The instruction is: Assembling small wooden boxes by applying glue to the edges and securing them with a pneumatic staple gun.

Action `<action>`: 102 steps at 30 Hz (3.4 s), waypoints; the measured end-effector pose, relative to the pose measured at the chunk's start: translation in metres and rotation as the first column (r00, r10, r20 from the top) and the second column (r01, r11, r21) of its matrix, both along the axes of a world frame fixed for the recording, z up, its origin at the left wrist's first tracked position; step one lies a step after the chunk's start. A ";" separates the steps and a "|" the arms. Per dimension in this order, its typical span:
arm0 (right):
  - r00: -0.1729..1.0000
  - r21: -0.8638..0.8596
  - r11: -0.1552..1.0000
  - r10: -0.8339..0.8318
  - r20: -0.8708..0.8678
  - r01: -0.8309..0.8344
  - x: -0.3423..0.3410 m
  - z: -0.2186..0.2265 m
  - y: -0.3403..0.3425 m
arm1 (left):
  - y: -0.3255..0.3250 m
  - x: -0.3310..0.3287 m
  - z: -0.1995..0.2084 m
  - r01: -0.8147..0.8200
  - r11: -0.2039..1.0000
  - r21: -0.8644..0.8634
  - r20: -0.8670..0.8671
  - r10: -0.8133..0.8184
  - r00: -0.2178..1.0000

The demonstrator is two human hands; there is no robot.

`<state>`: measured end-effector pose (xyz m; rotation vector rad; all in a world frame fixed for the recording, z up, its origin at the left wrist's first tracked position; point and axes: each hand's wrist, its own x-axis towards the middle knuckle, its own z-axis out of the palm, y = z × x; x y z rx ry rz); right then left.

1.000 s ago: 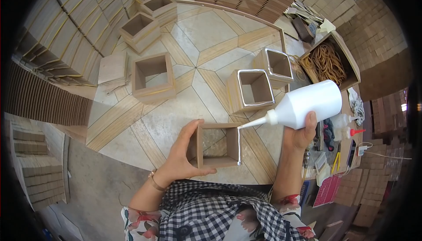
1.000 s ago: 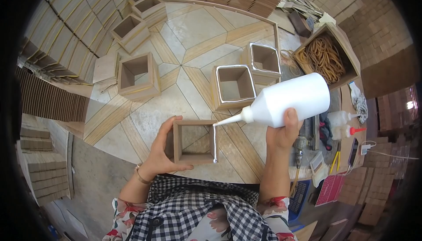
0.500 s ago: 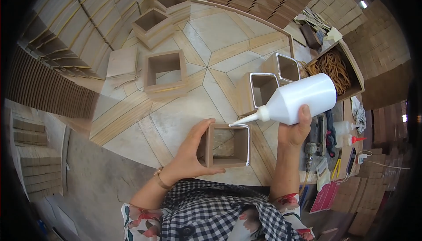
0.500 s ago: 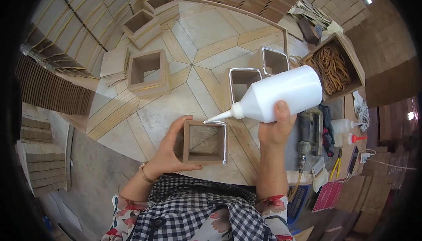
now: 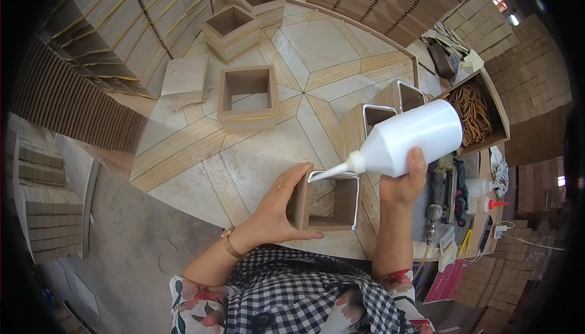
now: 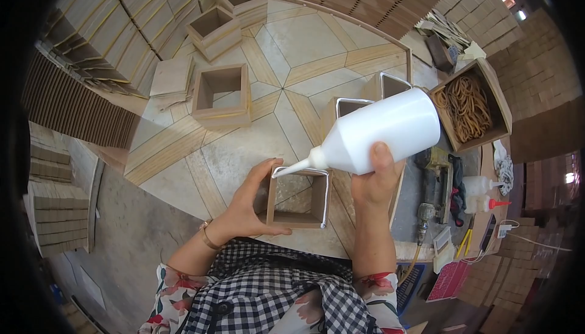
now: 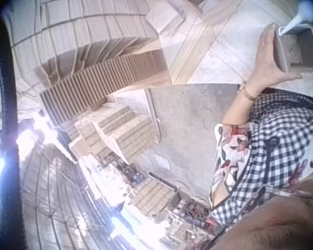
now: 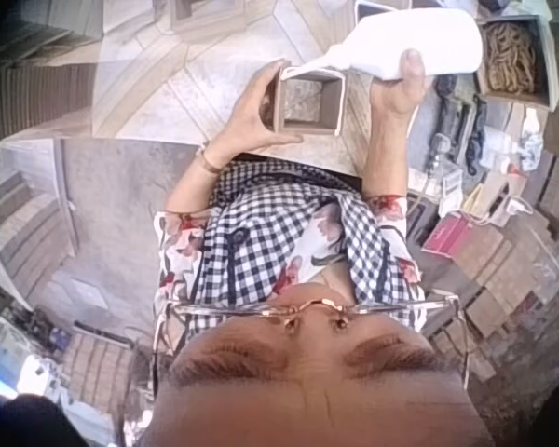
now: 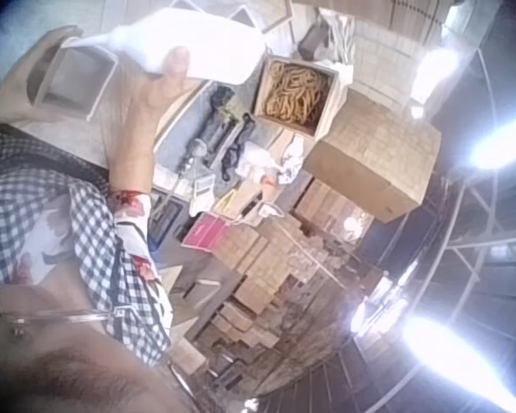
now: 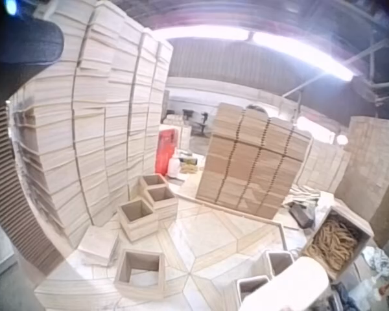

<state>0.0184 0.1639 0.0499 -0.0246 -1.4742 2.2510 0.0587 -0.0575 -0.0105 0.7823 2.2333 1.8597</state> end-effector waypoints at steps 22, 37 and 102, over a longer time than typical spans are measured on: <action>0.985 -0.022 0.991 0.134 0.105 -0.133 0.058 -0.012 0.012 | 0.001 0.000 0.000 -0.012 1.000 0.011 -0.011 0.012 1.000; 1.000 -0.013 1.000 0.021 0.017 -0.021 0.091 -0.010 0.063 | 0.000 0.000 0.001 0.015 1.000 0.021 0.025 -0.016 1.000; 1.000 0.029 0.999 -0.016 0.001 0.016 0.105 0.003 0.072 | 0.004 0.013 -0.001 0.146 0.984 0.098 0.141 -0.159 0.977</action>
